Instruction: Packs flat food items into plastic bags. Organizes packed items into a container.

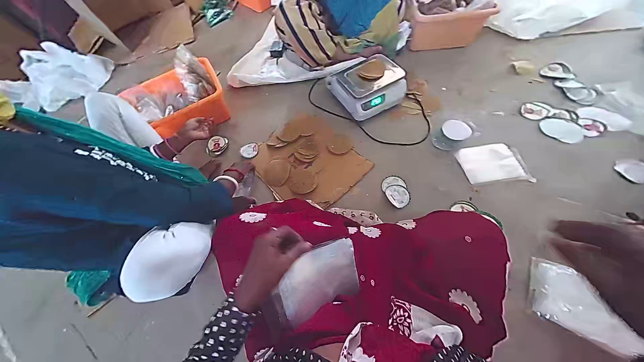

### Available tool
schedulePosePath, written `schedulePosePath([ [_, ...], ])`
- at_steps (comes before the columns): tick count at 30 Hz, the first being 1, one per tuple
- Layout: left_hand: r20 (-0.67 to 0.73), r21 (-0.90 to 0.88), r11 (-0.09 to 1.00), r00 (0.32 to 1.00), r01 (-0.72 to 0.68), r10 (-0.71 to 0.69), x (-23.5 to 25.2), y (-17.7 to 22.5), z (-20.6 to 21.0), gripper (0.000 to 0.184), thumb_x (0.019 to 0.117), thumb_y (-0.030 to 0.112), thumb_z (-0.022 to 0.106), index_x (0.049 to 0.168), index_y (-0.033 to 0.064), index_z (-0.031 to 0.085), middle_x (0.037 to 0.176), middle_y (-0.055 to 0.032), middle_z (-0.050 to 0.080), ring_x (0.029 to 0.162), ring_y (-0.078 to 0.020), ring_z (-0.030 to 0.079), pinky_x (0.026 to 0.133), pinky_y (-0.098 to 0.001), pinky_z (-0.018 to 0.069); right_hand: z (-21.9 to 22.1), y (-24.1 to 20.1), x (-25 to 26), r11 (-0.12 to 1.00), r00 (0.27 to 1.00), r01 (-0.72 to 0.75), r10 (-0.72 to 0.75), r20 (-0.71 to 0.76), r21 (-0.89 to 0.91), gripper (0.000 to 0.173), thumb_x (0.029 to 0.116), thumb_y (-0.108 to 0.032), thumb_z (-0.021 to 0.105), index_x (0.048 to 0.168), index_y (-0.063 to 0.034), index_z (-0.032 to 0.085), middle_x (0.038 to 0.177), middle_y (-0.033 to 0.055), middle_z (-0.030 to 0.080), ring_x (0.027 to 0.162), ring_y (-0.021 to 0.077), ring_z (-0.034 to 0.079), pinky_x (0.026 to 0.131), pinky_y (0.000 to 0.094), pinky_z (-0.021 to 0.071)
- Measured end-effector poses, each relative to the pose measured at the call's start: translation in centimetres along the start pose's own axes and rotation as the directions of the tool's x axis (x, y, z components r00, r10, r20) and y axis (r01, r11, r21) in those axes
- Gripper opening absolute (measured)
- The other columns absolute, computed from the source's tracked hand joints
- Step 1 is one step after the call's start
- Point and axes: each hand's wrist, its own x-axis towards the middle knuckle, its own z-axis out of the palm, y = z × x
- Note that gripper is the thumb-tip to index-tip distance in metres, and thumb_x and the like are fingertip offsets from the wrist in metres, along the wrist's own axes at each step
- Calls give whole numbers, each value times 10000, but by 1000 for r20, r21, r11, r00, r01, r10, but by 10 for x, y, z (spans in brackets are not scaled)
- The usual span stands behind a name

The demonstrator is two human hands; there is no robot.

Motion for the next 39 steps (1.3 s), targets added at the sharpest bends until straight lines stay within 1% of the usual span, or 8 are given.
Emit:
schedulePosePath([
  [4, 70, 242, 969, 997, -46, 30, 4, -3, 53, 720, 773, 501, 832, 1272, 15, 651, 1170, -168, 689, 1159, -375, 609, 1001, -596, 463, 119, -72, 49, 931, 927, 230, -298, 229, 284, 297, 1010, -274, 610, 1190, -56, 703, 1130, 86, 733, 1016, 178, 719, 916, 422, 602],
  [7, -14, 248, 966, 997, -70, 76, 16, -12, 77, 491, 763, 415, 850, 1058, 43, 725, 977, -122, 707, 1027, -368, 625, 908, -600, 452, 169, -119, 60, 876, 866, 250, -393, 309, 412, 219, 994, -183, 644, 1156, -55, 720, 1110, 70, 742, 1020, 158, 717, 936, 384, 588],
  [11, -233, -8, 983, 956, -185, 178, 11, -37, 89, 149, 841, 214, 795, 796, 89, 729, 805, -21, 679, 905, -206, 632, 900, -430, 481, 173, -123, 61, 846, 894, 228, -378, 241, 483, 212, 984, -189, 651, 1135, -59, 725, 1083, 43, 752, 1005, 97, 714, 919, 295, 586],
  [18, -400, -128, 952, 893, -278, 207, 1, -46, 82, 209, 967, 206, 655, 833, 80, 753, 916, -7, 660, 1028, -104, 590, 938, -245, 476, 161, -108, 48, 838, 926, 156, -309, 218, 523, 264, 1003, -252, 627, 1161, -57, 710, 1117, 40, 738, 1023, 94, 703, 908, 292, 588],
  [23, -437, -173, 930, 871, -325, 223, -6, -15, 60, 261, 1019, 204, 565, 862, 60, 716, 912, 1, 651, 956, -56, 616, 887, -208, 521, 177, -159, 27, 689, 807, 153, -501, 313, 708, 672, 868, -345, 788, 1408, -16, 563, 1298, 82, 686, 1208, 155, 644, 1020, 396, 539],
  [29, -470, -540, 786, 883, -301, 16, -17, 22, 19, 104, 960, 64, 630, 927, 35, 725, 865, -13, 719, 776, -87, 681, 751, -246, 591, 172, -199, 47, 206, 961, -179, -173, 216, 962, 83, 967, -63, 651, 962, -43, 731, 861, -1, 742, 785, 83, 706, 774, 283, 612],
  [34, -232, -655, 727, 971, -205, 66, -18, 43, 3, 239, 935, 15, 656, 1163, -51, 676, 1022, -105, 734, 905, -169, 717, 848, -318, 612, 159, -201, 64, 564, 948, 283, -289, -135, 776, 148, 1014, -93, 573, 1016, -13, 698, 886, -3, 693, 702, 11, 617, 640, 174, 538],
  [39, -144, -531, 821, 977, -211, 158, -9, 55, 10, 153, 965, 45, 596, 1013, 17, 739, 806, 10, 705, 633, -35, 628, 597, -199, 554, 155, -201, 62, 736, 816, 573, -468, -340, 362, 225, 1049, -205, 549, 991, -53, 705, 857, 56, 720, 699, 74, 660, 626, 211, 541],
])
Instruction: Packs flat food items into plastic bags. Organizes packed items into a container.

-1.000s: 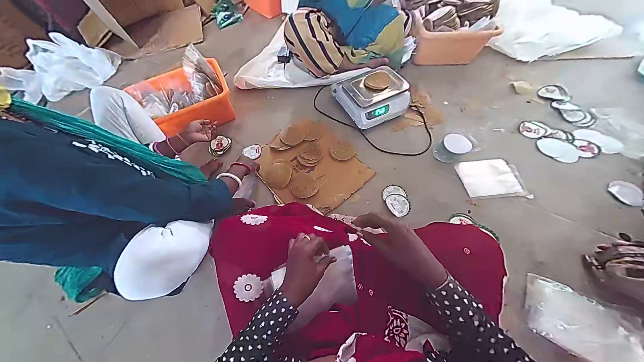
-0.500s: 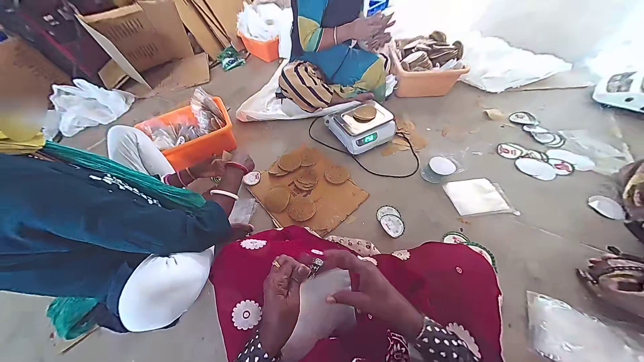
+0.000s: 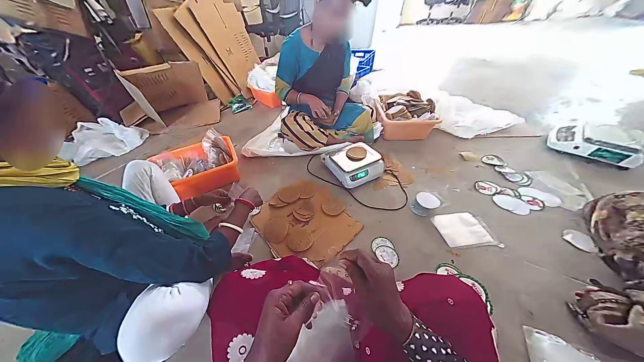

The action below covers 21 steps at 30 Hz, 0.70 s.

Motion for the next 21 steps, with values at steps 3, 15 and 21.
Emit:
schedulePosePath([
  [3, 78, -85, 993, 994, 85, -78, -2, 3, 5, 111, 955, 41, 629, 978, 25, 736, 803, 11, 721, 629, -38, 651, 583, -203, 568, -1, 5, 2, 999, 999, 36, -36, 14, -36, 252, 1053, -240, 547, 975, -55, 699, 805, 52, 702, 657, 93, 646, 589, 232, 529],
  [15, -300, 77, 951, 903, -299, 308, 7, -7, 18, 192, 854, 125, 809, 765, 104, 640, 663, 47, 625, 550, -5, 559, 525, -157, 492, -8, -7, 12, 996, 997, -75, 76, -17, 46, 544, 1061, -522, 446, 1114, -41, 696, 1025, 64, 716, 963, 142, 673, 811, 356, 563],
  [21, -279, 508, 809, 832, -296, 480, 16, -36, 48, 192, 896, 215, 719, 780, 70, 672, 657, 13, 623, 590, -16, 591, 574, -187, 522, 15, -19, -3, 978, 976, -207, 204, 77, 38, 249, 1004, -246, 563, 979, -70, 738, 753, 11, 689, 637, 90, 645, 582, 282, 550],
])
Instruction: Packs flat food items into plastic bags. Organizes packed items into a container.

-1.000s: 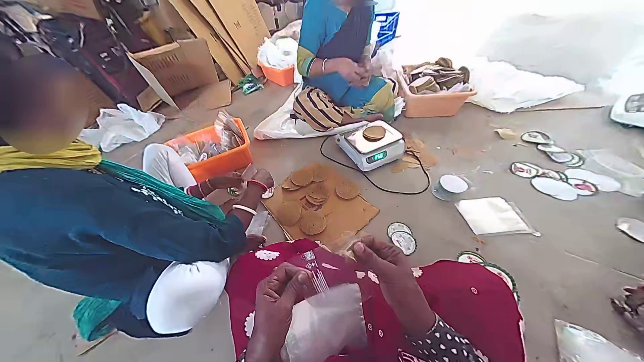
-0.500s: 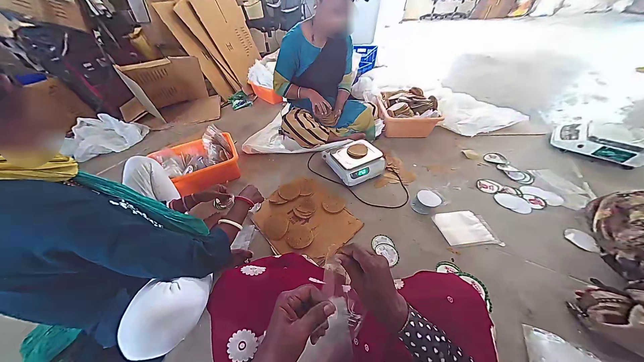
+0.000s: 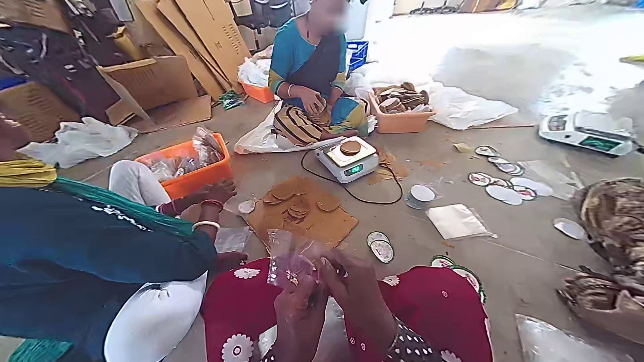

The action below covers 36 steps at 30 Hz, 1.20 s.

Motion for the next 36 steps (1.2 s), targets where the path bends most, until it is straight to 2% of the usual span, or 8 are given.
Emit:
schedulePosePath([
  [6, 266, -415, 686, 801, 598, -537, -1, 10, 3, 191, 1010, 98, 580, 846, 17, 633, 712, -48, 694, 619, -165, 716, 609, -341, 650, -2, 18, -8, 997, 997, -67, 68, 27, -27, 172, 969, -126, 606, 1015, -57, 757, 845, 38, 746, 706, 125, 701, 656, 319, 598],
  [10, 42, -154, 938, 951, 310, -308, 4, -7, 10, 97, 878, 61, 627, 796, 81, 580, 641, 51, 552, 526, -15, 525, 491, -178, 461, -11, 30, -7, 993, 996, -87, 89, 19, -80, 189, 955, -116, 605, 1068, -60, 746, 821, 36, 738, 653, 125, 684, 606, 317, 586],
  [17, 43, 76, 994, 996, 79, -82, 3, -12, 15, 182, 890, 126, 624, 1005, 14, 710, 706, 15, 649, 587, 5, 573, 562, -169, 511, -19, -15, -33, 991, 989, 132, -130, -75, 23, 108, 956, -68, 635, 1022, -41, 716, 1040, 88, 728, 997, 125, 707, 886, 250, 596],
  [21, 37, 124, 989, 996, 77, -82, 3, -10, 17, 210, 950, 153, 609, 1039, -8, 709, 701, 11, 635, 557, 16, 527, 536, -160, 477, -11, -19, -51, 914, 982, -172, 127, 143, 367, 395, 1024, -61, 511, 1367, 131, 545, 1353, 249, 615, 1235, 213, 644, 1046, 315, 535],
  [26, 75, 235, 971, 997, -35, 18, -12, 13, 26, 254, 934, 226, 604, 983, -19, 649, 706, -66, 656, 599, -60, 625, 560, -224, 536, -13, -16, -35, 450, 821, -570, 354, 448, 688, 588, 1078, -358, 446, 1488, 60, 394, 1465, 166, 497, 1327, 124, 509, 1130, 316, 426],
  [29, 115, 60, 994, 989, -95, 88, -31, 34, 29, 143, 975, 120, 591, 965, -20, 619, 730, -76, 640, 625, -30, 602, 625, -160, 529, -5, -5, -24, 273, 785, -579, 441, 435, 768, 664, 1057, -407, 486, 1567, -14, 322, 1495, 112, 509, 1328, 108, 528, 1117, 319, 444],
  [33, 191, -426, 878, 970, 220, -150, -29, 20, 9, 170, 1025, 263, 597, 1172, 179, 592, 1013, 105, 701, 853, -8, 668, 760, -212, 580, -22, -2, -19, 519, 910, -412, 195, 365, 749, 735, 1011, -243, 583, 1567, 111, 258, 1595, 230, 392, 1455, 184, 423, 1217, 343, 329],
  [36, 391, -627, 581, 855, 519, -342, -12, -6, 0, 572, 987, 525, 592, 1410, 178, 423, 1261, 78, 634, 1147, -105, 639, 943, -340, 569, -26, -5, -28, 622, 913, -349, 58, 403, 701, 746, 885, -169, 747, 1481, 110, 395, 1347, 232, 598, 1202, 178, 615, 1049, 333, 491],
])
